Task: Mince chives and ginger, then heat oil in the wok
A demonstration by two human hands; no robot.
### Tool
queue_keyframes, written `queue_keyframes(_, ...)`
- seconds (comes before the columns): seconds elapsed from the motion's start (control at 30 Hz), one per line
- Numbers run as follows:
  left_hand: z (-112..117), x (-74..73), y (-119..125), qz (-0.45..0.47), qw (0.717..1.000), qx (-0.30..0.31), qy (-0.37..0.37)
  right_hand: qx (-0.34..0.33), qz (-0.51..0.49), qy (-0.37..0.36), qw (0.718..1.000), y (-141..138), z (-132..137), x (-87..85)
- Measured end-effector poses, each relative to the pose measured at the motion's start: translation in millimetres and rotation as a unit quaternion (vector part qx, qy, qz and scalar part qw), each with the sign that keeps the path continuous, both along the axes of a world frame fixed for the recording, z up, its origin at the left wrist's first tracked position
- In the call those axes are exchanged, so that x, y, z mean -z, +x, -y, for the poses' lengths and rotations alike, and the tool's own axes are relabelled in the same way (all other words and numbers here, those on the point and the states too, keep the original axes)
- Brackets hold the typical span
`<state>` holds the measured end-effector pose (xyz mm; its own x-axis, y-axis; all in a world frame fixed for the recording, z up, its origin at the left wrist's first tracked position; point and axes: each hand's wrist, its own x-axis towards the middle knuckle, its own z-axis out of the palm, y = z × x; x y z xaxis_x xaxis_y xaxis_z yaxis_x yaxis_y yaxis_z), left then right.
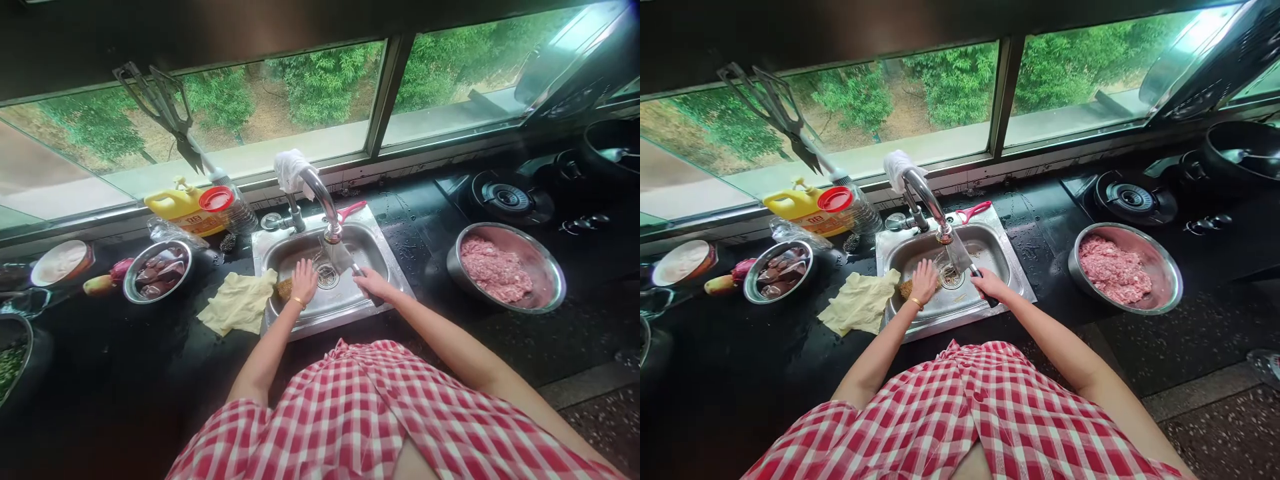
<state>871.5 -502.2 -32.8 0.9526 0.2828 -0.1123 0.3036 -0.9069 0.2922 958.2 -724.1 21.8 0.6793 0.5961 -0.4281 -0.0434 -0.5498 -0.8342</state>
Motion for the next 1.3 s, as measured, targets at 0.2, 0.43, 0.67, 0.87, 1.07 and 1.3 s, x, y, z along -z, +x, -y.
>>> queue_keyframes(0.2,48.6,-20.1,6.8,0.100,0.975,0.196,-0.027,-0.249,0.396,-0.241,0.851,10.2,18.7,-8.2)
queue_keyframes(0.43,73.6,-11.3,36.7,0.046,0.966,0.248,-0.062,-0.288,0.488,-0.266,0.780,10.2,31.8,-22.3)
queue_keyframes(0.67,-10.4,-6.6,43.5,-0.017,0.996,-0.016,-0.082,-0.183,0.427,-0.243,0.851,8.9,68.1,-25.9)
queue_keyframes(0.87,31.3,-7.0,49.7,0.196,0.974,0.003,-0.115,-0.008,-0.039,-0.028,0.999,-18.5,24.4,-4.7)
queue_keyframes(1.07,72.4,-0.7,67.7,0.167,0.972,0.114,-0.116,0.054,-0.263,0.127,0.955,-32.6,5.1,-8.7)
queue_keyframes(1.3,15.5,-2.9,68.4,0.083,0.972,-0.130,-0.175,0.049,-0.238,0.124,0.962,-24.6,66.8,-21.6)
